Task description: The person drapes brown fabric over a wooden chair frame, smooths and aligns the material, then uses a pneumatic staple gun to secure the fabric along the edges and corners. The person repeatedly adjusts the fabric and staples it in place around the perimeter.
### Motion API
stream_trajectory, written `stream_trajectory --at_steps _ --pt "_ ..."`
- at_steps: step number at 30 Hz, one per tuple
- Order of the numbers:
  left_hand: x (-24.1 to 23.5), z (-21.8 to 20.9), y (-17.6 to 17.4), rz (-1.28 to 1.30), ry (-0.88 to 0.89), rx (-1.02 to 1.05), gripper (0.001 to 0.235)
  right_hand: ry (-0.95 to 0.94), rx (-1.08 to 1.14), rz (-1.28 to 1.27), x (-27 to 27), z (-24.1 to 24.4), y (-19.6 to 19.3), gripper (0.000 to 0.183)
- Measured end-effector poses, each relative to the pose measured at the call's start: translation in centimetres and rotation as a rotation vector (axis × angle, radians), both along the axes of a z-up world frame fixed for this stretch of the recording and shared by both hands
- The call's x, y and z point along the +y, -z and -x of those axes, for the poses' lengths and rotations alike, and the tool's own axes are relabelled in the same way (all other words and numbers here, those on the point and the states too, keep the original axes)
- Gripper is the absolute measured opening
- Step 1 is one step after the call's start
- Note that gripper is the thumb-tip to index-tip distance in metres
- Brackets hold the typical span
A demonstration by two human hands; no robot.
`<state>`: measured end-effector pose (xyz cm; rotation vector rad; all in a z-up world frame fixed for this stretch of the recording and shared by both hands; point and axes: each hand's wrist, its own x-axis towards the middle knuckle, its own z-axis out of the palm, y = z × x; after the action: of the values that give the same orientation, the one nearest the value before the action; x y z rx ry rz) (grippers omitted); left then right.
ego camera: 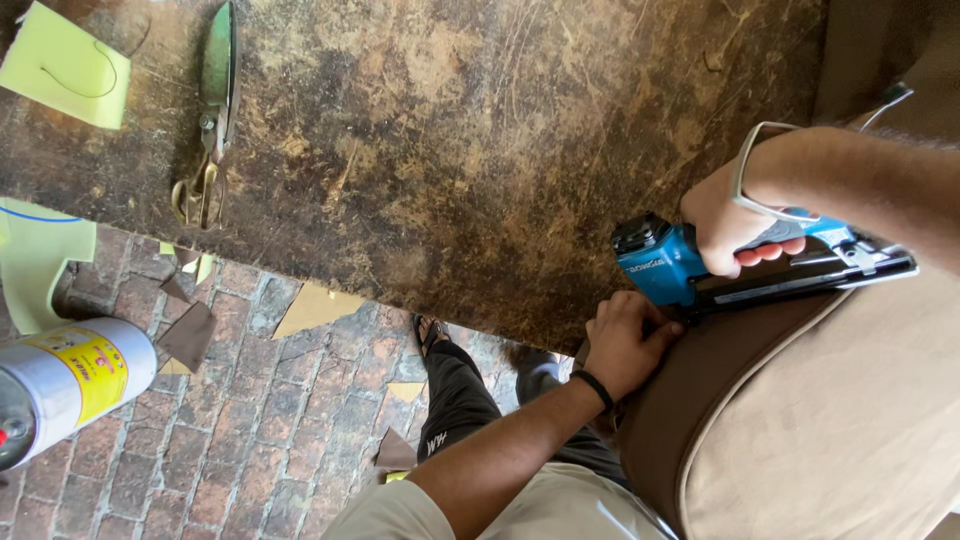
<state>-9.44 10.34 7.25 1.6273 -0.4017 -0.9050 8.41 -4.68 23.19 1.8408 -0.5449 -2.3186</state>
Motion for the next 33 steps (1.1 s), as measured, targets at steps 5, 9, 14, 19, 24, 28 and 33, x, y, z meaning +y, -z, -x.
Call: stream_trajectory --at_steps 5,9,14,19,24,28,33 --pt "0.0 0.2 1.2 0.024 -0.015 -0.006 0.020 0.104 -0.115 0.007 -0.1 0.3 -1.5 0.016" --pt "0.1 0.1 1.4 0.034 -0.043 -0.038 0.020 0.000 -0.463 0.111 -2.0 2.2 -4.9 0.019" --pt "0.1 -3.8 -0.8 0.154 -0.051 0.082 0.035 -0.183 -0.961 0.381 -6.6 11.3 -7.8 0.035" --pt "-1.6 -7.1 -5.8 0.727 0.399 -0.078 0.058 -0.069 -1.624 0.497 -10.7 26.7 -5.1 0.046" --pt "-1.7 -5.2 -8.2 0.677 0.676 -0.123 0.051 -0.076 -1.912 0.468 -14.3 36.1 -0.1 0.057" --pt "-0.4 -5.0 -6.2 0.626 0.594 -0.268 0.054 -0.102 -2.077 0.382 -15.3 37.6 1.0 0.066" --pt "3.5 -1.6 -3.3 0.729 0.276 -0.067 0.055 -0.370 -2.160 0.245 -10.3 38.1 -1.2 0.074"
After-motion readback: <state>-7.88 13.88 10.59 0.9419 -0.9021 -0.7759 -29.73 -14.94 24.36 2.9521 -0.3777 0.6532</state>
